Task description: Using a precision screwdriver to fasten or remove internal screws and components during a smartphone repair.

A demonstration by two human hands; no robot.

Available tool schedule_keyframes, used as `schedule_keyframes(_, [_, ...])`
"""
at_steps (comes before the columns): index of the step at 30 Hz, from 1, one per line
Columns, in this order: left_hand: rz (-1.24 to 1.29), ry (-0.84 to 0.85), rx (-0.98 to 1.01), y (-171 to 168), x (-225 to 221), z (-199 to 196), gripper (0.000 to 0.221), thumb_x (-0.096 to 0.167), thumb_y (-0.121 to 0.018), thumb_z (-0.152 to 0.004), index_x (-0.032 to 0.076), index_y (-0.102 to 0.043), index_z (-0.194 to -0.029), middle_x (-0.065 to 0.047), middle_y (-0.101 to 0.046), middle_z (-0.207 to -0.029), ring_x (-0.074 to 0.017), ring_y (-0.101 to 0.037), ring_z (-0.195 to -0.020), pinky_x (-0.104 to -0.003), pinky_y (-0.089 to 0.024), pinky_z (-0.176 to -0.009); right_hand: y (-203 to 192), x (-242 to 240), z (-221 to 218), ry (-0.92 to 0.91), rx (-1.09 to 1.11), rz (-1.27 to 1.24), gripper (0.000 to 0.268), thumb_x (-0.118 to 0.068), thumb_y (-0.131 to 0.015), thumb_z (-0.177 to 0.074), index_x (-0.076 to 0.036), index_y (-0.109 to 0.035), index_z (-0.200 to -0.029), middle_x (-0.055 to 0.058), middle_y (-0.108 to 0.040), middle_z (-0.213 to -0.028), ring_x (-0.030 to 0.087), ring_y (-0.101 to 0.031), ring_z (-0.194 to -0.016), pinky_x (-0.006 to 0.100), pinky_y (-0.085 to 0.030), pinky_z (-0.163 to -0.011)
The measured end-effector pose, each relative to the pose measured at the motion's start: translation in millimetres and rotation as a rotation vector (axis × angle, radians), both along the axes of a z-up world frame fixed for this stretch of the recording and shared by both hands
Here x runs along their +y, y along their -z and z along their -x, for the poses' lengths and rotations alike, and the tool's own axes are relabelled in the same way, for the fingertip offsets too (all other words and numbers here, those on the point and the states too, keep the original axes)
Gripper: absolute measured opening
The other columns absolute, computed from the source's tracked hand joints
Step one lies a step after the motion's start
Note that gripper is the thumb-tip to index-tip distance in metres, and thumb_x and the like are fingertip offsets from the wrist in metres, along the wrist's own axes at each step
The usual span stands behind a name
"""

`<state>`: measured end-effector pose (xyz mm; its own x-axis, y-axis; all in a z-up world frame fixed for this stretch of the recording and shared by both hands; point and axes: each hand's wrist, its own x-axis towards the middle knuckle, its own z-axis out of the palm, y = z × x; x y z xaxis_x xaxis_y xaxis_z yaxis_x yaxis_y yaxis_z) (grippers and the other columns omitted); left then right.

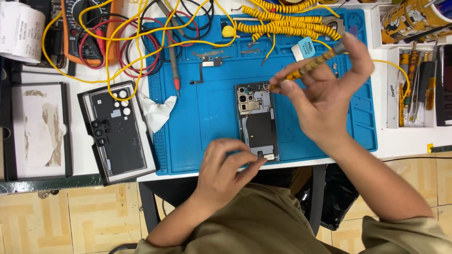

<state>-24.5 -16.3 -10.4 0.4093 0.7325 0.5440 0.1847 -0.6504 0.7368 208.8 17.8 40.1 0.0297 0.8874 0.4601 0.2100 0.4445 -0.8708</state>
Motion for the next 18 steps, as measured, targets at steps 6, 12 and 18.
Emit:
schedule_keyframes(6, [-0.211,0.103,0.234,2,3,-3,0.022,0.022,-0.091,-0.107,0.013,-0.071,-0.111,-0.006,-0.07,-0.113,-0.0259,-0.072,-0.105,-0.037,-0.05,-0.081,32,27,-14,-0.14,-0.131,-0.018,0.075,0.014,-0.059,-0.121,-0.031,-0.017,-0.165,0.035,-0.059,-0.126,0.046,-0.073,-0.11,0.055,-0.07,-0.104])
schedule_keyframes(12, [-0.221,0.114,0.237,8,1,-3,0.011,0.017,-0.083,-0.112,0.014,-0.074,-0.117,-0.006,-0.07,-0.116,-0.0266,-0.072,-0.106,-0.037,-0.051,-0.08,35,30,-15,-0.131,-0.179,-0.021,0.074,0.014,-0.058,-0.12,-0.03,-0.016,-0.163,0.036,-0.062,-0.119,0.046,-0.075,-0.103,0.051,-0.07,-0.097])
schedule_keyframes(18, [-0.206,0.136,0.224,9,1,-1,0.007,0.014,-0.08,-0.113,0.014,-0.075,-0.118,-0.008,-0.07,-0.118,-0.0281,-0.072,-0.108,-0.039,-0.051,-0.08,39,31,-16,-0.137,-0.208,-0.029,0.074,0.014,-0.059,-0.119,-0.028,-0.016,-0.162,0.036,-0.063,-0.118,0.046,-0.075,-0.1,0.049,-0.069,-0.091])
